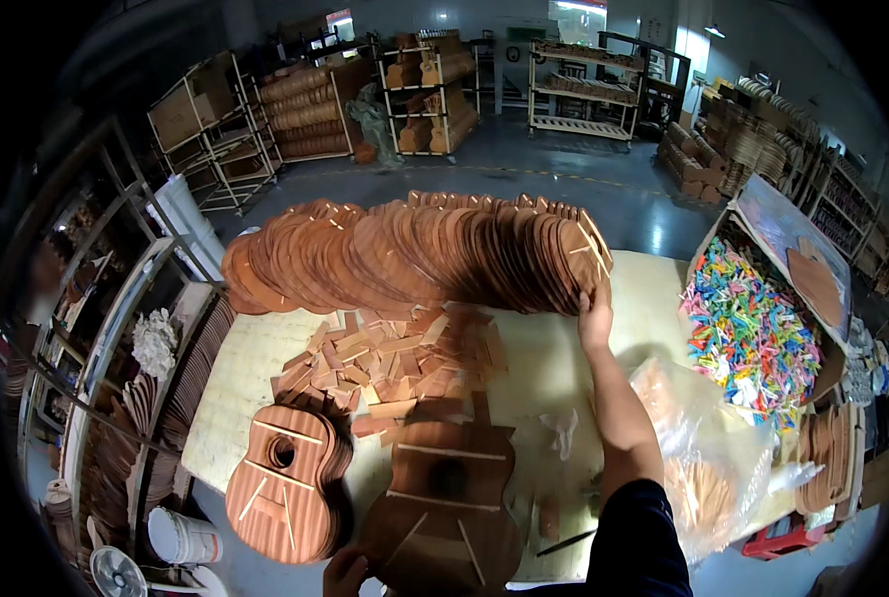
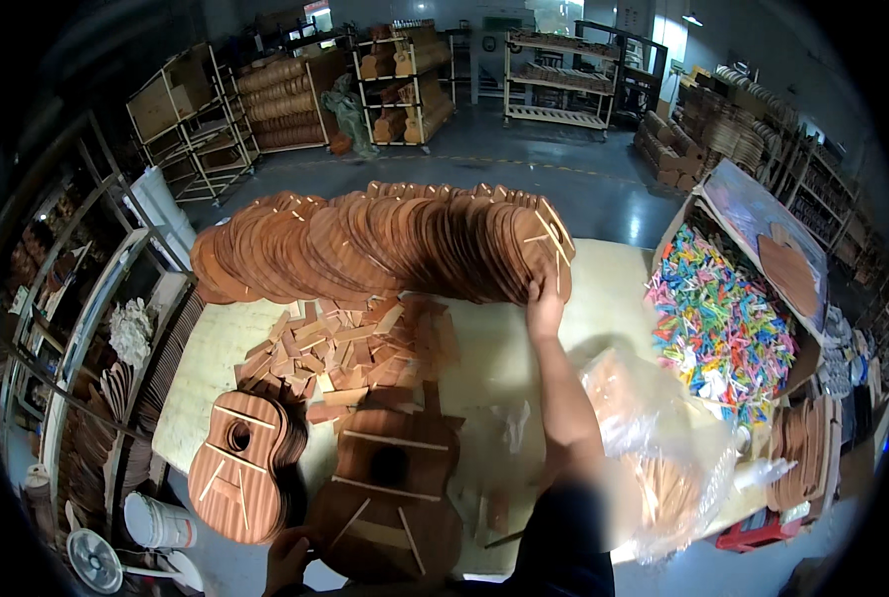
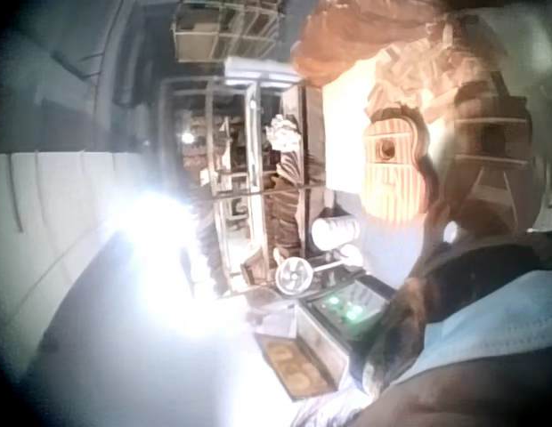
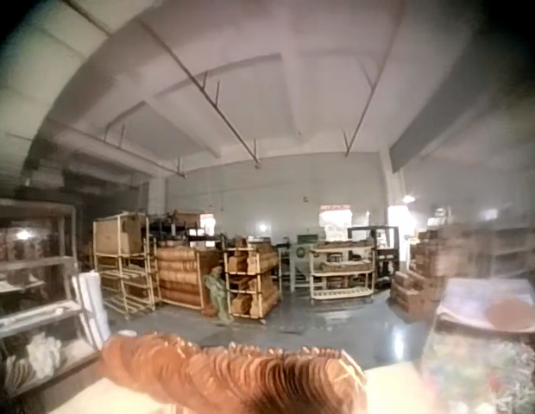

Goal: The person assembles ukulele bodies by applying glue to thin wooden strips and attaching them to the soundhole area. They then place the ukuleles into a vacuum press to secure the pieces.

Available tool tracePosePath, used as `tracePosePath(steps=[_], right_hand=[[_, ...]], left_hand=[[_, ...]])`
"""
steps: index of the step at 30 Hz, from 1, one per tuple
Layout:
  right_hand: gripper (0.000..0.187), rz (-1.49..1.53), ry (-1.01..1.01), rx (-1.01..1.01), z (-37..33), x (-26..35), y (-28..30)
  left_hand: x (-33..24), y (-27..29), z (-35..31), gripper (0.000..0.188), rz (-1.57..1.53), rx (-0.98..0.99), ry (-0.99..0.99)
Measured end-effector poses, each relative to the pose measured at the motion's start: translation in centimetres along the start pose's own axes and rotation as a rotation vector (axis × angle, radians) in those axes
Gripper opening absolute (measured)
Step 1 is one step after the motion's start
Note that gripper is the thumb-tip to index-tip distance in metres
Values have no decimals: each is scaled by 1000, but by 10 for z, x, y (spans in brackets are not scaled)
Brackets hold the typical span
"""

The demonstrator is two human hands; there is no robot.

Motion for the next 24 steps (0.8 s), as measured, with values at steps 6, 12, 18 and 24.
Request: tracePosePath(steps=[6, 12, 18, 24], right_hand=[[26, 200, -537, 494, -124, 152, 129], [30, -228, -512, 434, -253, 216, 255], [31, -223, -482, 379, -310, 256, 263], [35, -248, -754, 254, -319, 262, 254]], left_hand=[[-28, -16, -8, 24, -29, 454, 1], [-13, -36, -7, 21, 174, 997, 21], [-30, -37, -12, 18, 195, 1069, -491], [-35, -36, -15, 11, 148, 994, -844]])
Point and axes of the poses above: each hand's wrist, its own z-axis towards the middle knuckle, its own y-axis out of the back of the hand, x = y × z, the point moved 3 cm from there along z, towards the middle knuckle, and after that the axes turned 12 degrees about -x, right-handed, at the moved point
